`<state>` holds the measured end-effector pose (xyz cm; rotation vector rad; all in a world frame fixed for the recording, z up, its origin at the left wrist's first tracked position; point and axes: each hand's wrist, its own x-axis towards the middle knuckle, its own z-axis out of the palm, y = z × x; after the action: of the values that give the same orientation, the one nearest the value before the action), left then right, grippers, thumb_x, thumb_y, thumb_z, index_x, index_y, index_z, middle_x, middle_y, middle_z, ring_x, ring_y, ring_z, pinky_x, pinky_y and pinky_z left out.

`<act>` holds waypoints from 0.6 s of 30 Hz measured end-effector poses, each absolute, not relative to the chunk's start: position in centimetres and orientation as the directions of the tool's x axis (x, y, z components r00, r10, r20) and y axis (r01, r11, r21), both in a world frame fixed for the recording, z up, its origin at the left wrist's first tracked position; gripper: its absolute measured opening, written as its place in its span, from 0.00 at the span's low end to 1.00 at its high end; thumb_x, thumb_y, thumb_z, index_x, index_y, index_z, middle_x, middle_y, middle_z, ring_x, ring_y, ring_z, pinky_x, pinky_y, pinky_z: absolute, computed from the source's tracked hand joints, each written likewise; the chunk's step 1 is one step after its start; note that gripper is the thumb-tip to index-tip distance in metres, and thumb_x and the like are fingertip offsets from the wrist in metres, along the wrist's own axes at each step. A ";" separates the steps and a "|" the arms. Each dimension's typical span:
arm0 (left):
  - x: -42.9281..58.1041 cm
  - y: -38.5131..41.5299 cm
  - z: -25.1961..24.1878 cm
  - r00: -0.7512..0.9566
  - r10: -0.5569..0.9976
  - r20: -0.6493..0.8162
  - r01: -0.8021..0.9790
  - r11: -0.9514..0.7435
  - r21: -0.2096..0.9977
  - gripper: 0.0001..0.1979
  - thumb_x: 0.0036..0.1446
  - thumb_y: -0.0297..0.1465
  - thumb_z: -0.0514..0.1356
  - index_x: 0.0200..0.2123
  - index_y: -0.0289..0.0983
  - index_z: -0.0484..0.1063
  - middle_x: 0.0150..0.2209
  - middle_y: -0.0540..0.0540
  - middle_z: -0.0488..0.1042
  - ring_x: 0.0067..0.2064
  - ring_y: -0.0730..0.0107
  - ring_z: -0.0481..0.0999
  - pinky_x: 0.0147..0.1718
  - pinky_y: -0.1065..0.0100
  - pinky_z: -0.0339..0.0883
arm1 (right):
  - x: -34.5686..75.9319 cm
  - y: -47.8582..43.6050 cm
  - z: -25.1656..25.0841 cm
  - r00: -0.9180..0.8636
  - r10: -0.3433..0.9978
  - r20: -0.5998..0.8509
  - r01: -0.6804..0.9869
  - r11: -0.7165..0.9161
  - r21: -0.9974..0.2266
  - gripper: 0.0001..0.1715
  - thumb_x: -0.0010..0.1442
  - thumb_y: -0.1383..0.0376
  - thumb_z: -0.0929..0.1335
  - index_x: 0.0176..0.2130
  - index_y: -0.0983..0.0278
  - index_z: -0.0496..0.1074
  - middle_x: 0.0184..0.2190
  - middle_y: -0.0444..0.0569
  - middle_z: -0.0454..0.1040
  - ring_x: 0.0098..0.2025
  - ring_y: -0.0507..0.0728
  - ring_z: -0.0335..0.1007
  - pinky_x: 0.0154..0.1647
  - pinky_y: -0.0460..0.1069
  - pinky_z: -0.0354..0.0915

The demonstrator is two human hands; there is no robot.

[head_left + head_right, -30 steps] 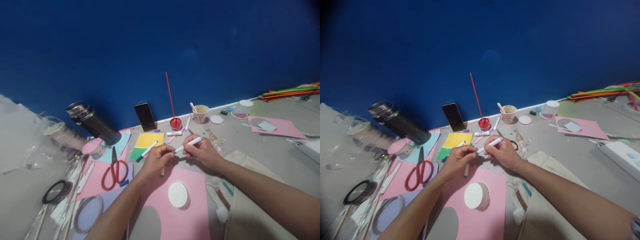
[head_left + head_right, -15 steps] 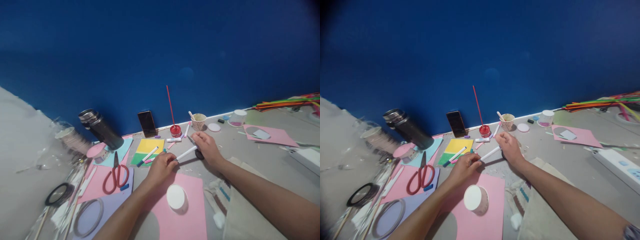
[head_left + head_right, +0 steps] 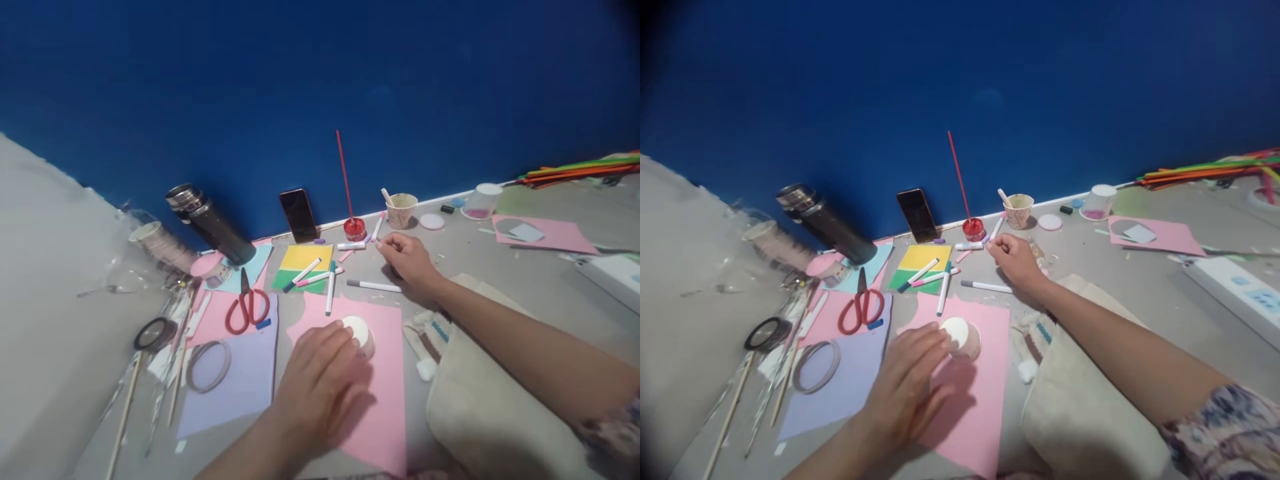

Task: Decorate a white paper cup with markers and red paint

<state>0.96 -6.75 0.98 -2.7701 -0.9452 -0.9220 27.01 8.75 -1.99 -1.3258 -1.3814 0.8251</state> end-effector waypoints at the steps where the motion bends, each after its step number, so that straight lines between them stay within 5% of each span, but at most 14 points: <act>1: 1.1 -7.3 0.0 0.648 0.548 0.529 0.584 -0.803 0.117 0.32 0.66 0.34 0.65 0.68 0.34 0.59 0.58 0.32 0.78 0.66 0.48 0.74 0.65 0.49 0.65 | 26.9 8.7 -2.2 0.101 0.975 0.200 0.286 0.164 -0.944 0.16 0.58 0.52 0.69 0.28 0.60 0.71 0.19 0.40 0.66 0.23 0.53 0.60 0.27 0.49 0.58; 6: 1.2 -6.0 -1.8 0.688 0.642 0.338 0.630 -0.760 0.162 0.54 0.56 0.48 0.72 0.74 0.36 0.45 0.67 0.27 0.70 0.72 0.40 0.65 0.72 0.40 0.50 | 26.4 8.5 -2.9 0.018 0.975 0.220 0.300 0.205 -0.932 0.16 0.57 0.52 0.69 0.27 0.60 0.71 0.20 0.41 0.69 0.24 0.53 0.62 0.29 0.48 0.60; 10: 1.3 -3.8 -1.1 0.683 0.674 0.281 0.655 -0.736 0.171 0.56 0.52 0.47 0.75 0.74 0.37 0.47 0.69 0.27 0.67 0.75 0.38 0.59 0.73 0.37 0.38 | 26.3 8.5 -3.1 -0.046 0.974 0.223 0.308 0.226 -0.924 0.15 0.57 0.53 0.69 0.28 0.61 0.71 0.19 0.41 0.70 0.24 0.53 0.63 0.28 0.48 0.60; 18: 1.5 -1.6 -0.7 0.495 0.810 0.315 0.772 -0.576 0.268 0.40 0.52 0.27 0.68 0.68 0.37 0.61 0.66 0.32 0.70 0.68 0.41 0.67 0.66 0.44 0.58 | 26.7 8.2 -2.4 -0.095 0.968 0.233 0.351 0.251 -0.902 0.13 0.56 0.56 0.69 0.28 0.61 0.73 0.23 0.44 0.76 0.25 0.53 0.68 0.30 0.48 0.61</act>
<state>1.52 -1.65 -0.74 -2.7943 -1.4822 -0.6687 26.68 8.17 -2.40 -1.2492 -1.6200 0.8590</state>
